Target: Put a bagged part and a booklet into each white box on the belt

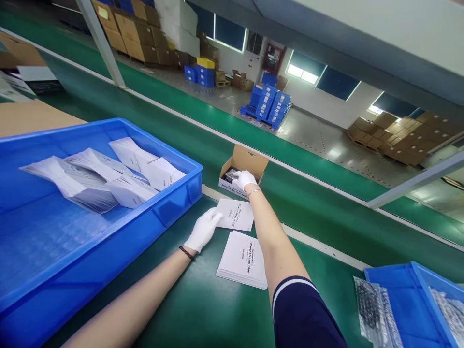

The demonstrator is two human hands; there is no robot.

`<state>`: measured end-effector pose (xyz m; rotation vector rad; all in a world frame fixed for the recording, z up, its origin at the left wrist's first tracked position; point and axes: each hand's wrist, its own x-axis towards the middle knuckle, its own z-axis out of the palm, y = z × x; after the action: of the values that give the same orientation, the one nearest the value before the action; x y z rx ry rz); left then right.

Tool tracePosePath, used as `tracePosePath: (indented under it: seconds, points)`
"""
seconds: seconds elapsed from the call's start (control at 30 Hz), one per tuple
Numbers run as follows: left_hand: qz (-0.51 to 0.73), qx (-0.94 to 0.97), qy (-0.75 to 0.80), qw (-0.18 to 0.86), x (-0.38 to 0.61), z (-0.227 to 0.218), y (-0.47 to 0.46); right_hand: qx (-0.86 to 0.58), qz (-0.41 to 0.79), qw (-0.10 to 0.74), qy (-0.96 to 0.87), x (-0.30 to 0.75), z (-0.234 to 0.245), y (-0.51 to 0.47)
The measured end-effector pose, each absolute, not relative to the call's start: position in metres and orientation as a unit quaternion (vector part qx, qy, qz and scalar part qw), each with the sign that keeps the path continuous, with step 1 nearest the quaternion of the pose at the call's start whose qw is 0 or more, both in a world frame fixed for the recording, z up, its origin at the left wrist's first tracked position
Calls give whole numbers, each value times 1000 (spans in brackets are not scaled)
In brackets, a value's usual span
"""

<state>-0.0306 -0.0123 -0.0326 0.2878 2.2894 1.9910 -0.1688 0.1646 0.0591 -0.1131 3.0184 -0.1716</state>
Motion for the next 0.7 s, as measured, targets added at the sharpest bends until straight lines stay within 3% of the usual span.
tracePosePath:
  seconds: [0.1,0.2,0.33,0.53,0.7]
  points:
    - [698,88,710,32,-33,-29,-16,-63,-62,33,996,-135,71,161]
    - [740,28,672,27,-37,-27,-18,-211,-32,-17,977,-79,70,147]
    - [863,1,492,111,-36,-26,-14,-337,69,-36,938,-23,52,138]
    - [875,1,453,172,-27,-23,-13,-132,75,-145,978,-59,59,180]
    - [853,49,487,180,-28,-31,-14,-3,27,17,999,-94,55,205]
